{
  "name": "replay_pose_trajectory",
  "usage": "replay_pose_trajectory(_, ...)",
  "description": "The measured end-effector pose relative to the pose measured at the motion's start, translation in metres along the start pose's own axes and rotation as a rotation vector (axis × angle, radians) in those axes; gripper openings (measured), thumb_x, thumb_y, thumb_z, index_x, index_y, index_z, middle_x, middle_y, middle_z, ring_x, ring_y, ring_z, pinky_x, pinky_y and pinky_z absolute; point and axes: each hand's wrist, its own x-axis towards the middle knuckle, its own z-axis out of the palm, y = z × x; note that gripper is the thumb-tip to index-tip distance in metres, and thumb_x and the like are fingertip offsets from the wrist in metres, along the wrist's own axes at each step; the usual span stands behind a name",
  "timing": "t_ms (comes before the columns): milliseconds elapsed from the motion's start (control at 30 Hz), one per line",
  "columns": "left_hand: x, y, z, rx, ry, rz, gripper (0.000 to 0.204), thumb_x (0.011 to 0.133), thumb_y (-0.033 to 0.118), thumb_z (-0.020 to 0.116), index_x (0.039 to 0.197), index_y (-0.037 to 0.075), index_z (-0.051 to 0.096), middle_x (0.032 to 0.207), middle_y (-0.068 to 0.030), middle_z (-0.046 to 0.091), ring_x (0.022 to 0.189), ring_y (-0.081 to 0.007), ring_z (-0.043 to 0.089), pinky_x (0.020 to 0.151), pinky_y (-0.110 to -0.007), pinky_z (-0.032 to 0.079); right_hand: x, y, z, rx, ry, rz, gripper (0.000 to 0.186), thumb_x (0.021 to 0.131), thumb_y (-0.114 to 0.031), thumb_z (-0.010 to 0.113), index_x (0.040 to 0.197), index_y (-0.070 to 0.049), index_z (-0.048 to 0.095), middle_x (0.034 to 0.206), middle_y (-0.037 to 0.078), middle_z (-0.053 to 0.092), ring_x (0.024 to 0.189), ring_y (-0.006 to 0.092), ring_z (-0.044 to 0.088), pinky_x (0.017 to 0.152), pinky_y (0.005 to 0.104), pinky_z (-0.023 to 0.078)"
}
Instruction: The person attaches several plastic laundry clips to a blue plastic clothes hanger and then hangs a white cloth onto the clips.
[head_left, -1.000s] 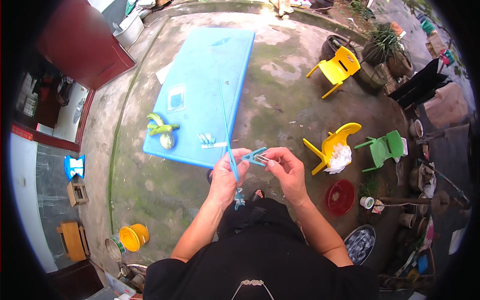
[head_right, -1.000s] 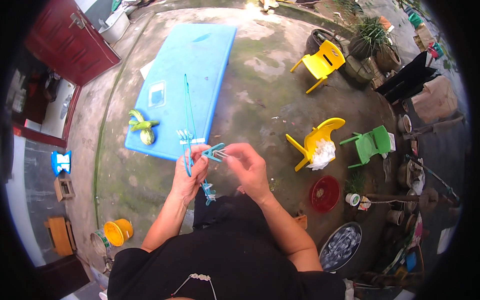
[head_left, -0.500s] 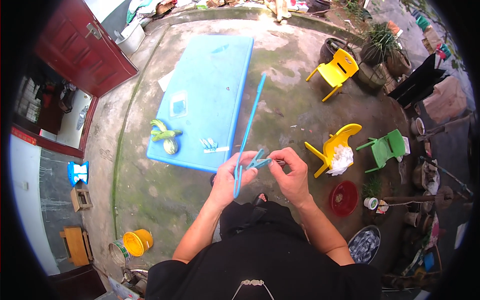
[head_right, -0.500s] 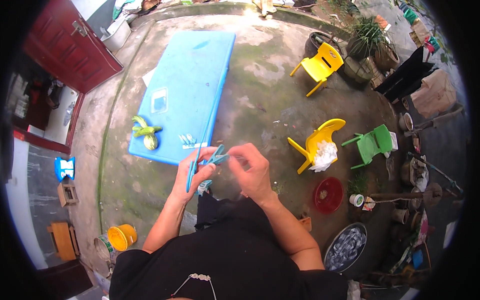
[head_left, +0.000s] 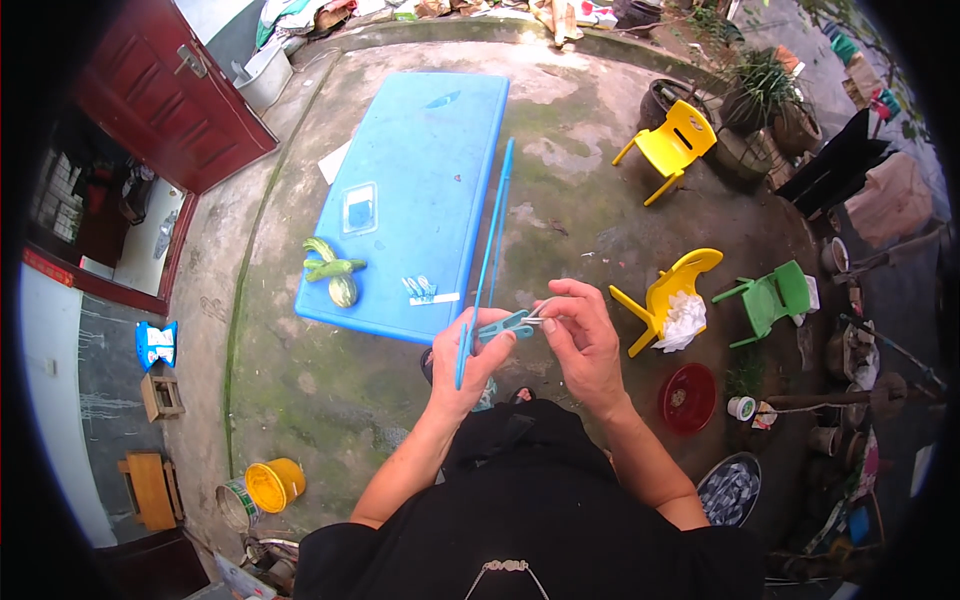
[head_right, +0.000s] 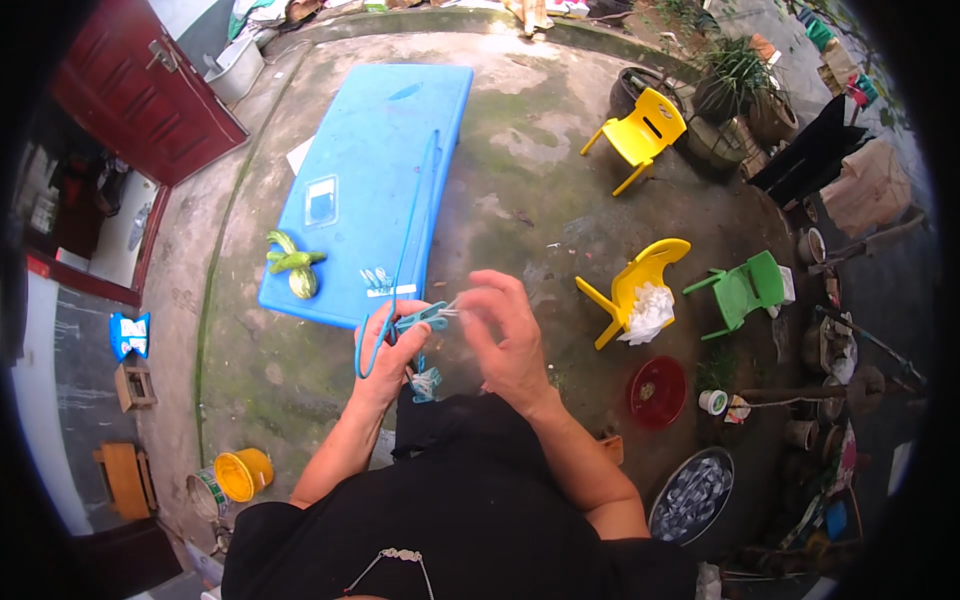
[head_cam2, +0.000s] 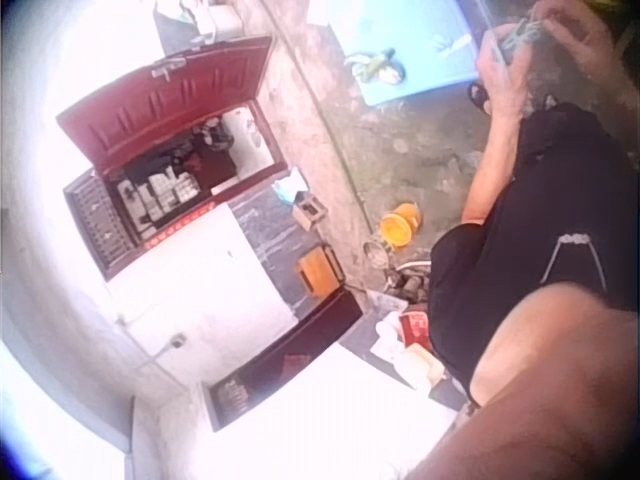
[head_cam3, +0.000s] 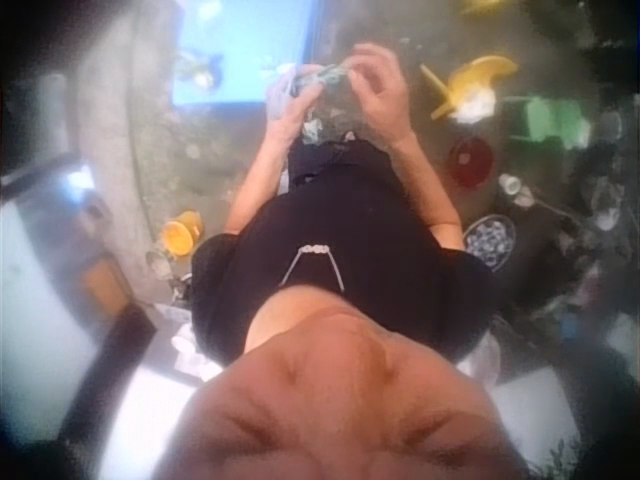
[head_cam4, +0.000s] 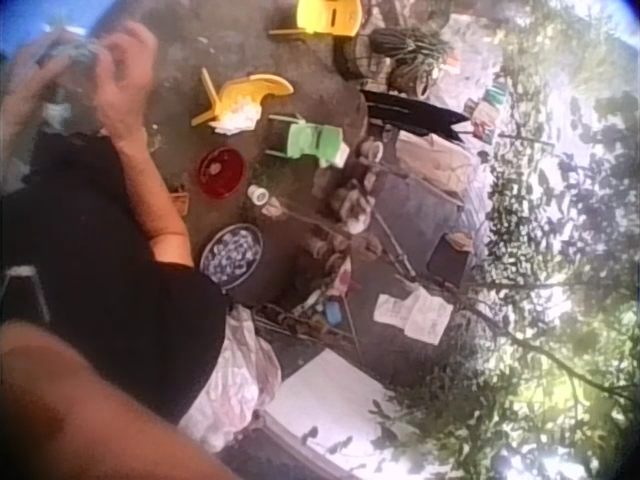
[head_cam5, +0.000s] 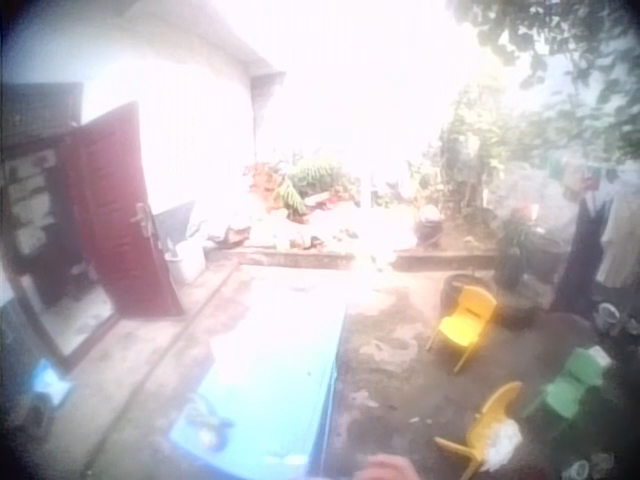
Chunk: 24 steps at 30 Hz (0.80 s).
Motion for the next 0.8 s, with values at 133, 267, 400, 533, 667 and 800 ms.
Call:
replay_pose_trajectory(133, -0.003, 0.008, 0.008, -0.009, 0.038, 0.054, 0.017, 0.081, 0.009, 0.064, 0.095, 0.001, 0.062, 0.072, 0.0039, 0.057, 0.06, -0.0009, 0.046, 0.053, -0.018, 0.036, -0.011, 0.002, 0.012, 0.48, 0.021, 0.23, 0.012, 0.088, 0.0, 0.055, 0.1, -0.001, 0.057, 0.098, 0.006, 0.059, 0.089, 0.0131, 0.059, 0.079, 0.026, 0.049)
replay_pose_trajectory(267, -0.006, 0.008, 0.008, -0.044, 0.023, 0.069, 0.016, 0.081, 0.008, 0.064, 0.094, 0.0, 0.062, 0.072, 0.0026, 0.058, 0.063, -0.0027, 0.048, 0.055, -0.019, 0.038, -0.012, 0.001, 0.012, 0.457, 0.133, 0.187, 0.012, 0.087, 0.002, 0.055, 0.099, -0.001, 0.055, 0.096, 0.004, 0.059, 0.089, 0.011, 0.059, 0.079, 0.0256, 0.049)
replay_pose_trajectory(400, -0.008, 0.005, 0.011, -0.063, 0.017, 0.099, 0.016, 0.081, 0.009, 0.063, 0.094, 0.0, 0.062, 0.073, 0.0025, 0.058, 0.063, -0.0025, 0.047, 0.055, -0.018, 0.038, -0.013, -0.004, 0.01, 0.459, 0.172, 0.139, 0.015, 0.086, 0.004, 0.056, 0.1, 0.0, 0.054, 0.094, 0.004, 0.059, 0.089, 0.0116, 0.059, 0.079, 0.0256, 0.048)
replay_pose_trajectory(533, -0.009, 0.005, 0.01, -0.128, -0.019, -0.026, 0.016, 0.08, 0.009, 0.062, 0.094, 0.0, 0.062, 0.072, 0.0034, 0.056, 0.062, -0.0022, 0.045, 0.054, -0.018, 0.036, -0.011, -0.008, 0.005, 0.472, 0.188, 0.076, 0.019, 0.085, 0.005, 0.055, 0.102, -0.002, 0.049, 0.089, 0.007, 0.059, 0.084, 0.013, 0.059, 0.076, 0.026, 0.048)
replay_pose_trajectory(667, -0.008, -0.002, 0.013, -0.198, -0.021, -0.024, 0.016, 0.078, 0.013, 0.059, 0.089, 0.001, 0.06, 0.061, 0.0042, 0.05, 0.046, -0.0018, 0.035, 0.043, -0.018, 0.025, -0.004, -0.01, -0.001, 0.66, 0.079, 0.194, 0.018, 0.085, 0.003, 0.055, 0.097, -0.004, 0.044, 0.085, 0.009, 0.056, 0.075, 0.0156, 0.055, 0.066, 0.0262, 0.047)
replay_pose_trajectory(800, -0.008, -0.004, 0.013, -0.259, -0.062, -0.045, 0.018, 0.079, 0.015, 0.061, 0.089, 0.0, 0.058, 0.059, 0.0055, 0.045, 0.046, -0.0019, 0.032, 0.042, -0.019, 0.023, 0.0, -0.016, 0.002, 0.832, 0.095, 0.246, 0.016, 0.083, 0.005, 0.054, 0.093, -0.004, 0.045, 0.08, 0.009, 0.057, 0.067, 0.0128, 0.054, 0.062, 0.025, 0.045)
